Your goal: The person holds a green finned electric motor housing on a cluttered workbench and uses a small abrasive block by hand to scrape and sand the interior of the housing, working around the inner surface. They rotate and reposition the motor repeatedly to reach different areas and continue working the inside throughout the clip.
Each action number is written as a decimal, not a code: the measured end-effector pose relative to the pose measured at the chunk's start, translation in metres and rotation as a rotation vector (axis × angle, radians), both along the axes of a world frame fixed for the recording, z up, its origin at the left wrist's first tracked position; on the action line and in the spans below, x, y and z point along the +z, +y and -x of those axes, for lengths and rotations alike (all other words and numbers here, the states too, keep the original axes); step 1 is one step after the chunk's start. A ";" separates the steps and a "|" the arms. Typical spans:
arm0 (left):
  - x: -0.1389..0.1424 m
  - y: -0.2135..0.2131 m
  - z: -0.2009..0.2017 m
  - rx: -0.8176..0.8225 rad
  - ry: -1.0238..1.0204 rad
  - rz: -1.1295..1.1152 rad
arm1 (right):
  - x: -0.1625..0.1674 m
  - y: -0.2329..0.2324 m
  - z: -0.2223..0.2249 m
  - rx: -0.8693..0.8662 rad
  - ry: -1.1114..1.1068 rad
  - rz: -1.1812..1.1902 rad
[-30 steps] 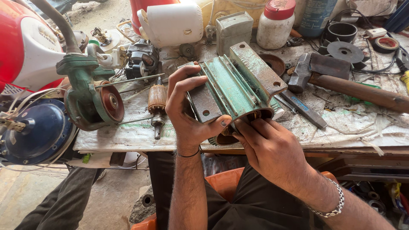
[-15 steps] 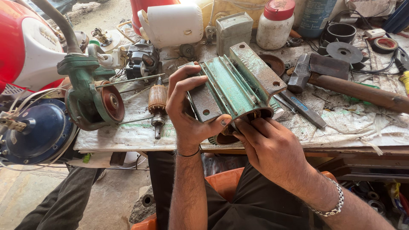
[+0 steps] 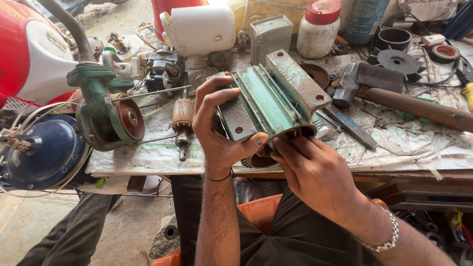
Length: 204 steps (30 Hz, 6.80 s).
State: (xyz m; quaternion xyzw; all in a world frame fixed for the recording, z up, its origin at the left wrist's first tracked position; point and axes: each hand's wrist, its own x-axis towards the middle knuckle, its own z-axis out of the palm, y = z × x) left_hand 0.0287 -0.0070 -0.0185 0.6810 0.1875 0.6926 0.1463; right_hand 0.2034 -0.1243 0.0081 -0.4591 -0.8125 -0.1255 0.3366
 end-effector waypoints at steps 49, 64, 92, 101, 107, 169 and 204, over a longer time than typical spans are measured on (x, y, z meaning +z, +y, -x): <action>-0.001 0.000 0.000 -0.012 -0.003 0.012 | -0.013 0.007 -0.006 -0.007 0.004 0.039; 0.000 -0.001 0.000 -0.009 -0.005 0.013 | -0.013 0.006 -0.007 -0.007 -0.003 0.041; -0.001 0.000 0.000 -0.004 -0.006 0.006 | -0.013 0.007 -0.005 -0.010 -0.011 0.025; -0.001 0.000 -0.001 -0.005 -0.004 0.000 | -0.007 0.002 -0.001 -0.039 -0.053 -0.013; 0.001 -0.001 -0.001 -0.006 0.001 0.008 | -0.002 0.000 0.006 -0.114 -0.153 -0.038; -0.001 0.003 -0.001 0.000 0.021 -0.025 | -0.004 -0.007 0.005 -0.193 -0.063 0.129; 0.000 0.000 -0.002 0.001 0.012 -0.013 | 0.003 -0.020 0.011 -0.085 -0.055 -0.011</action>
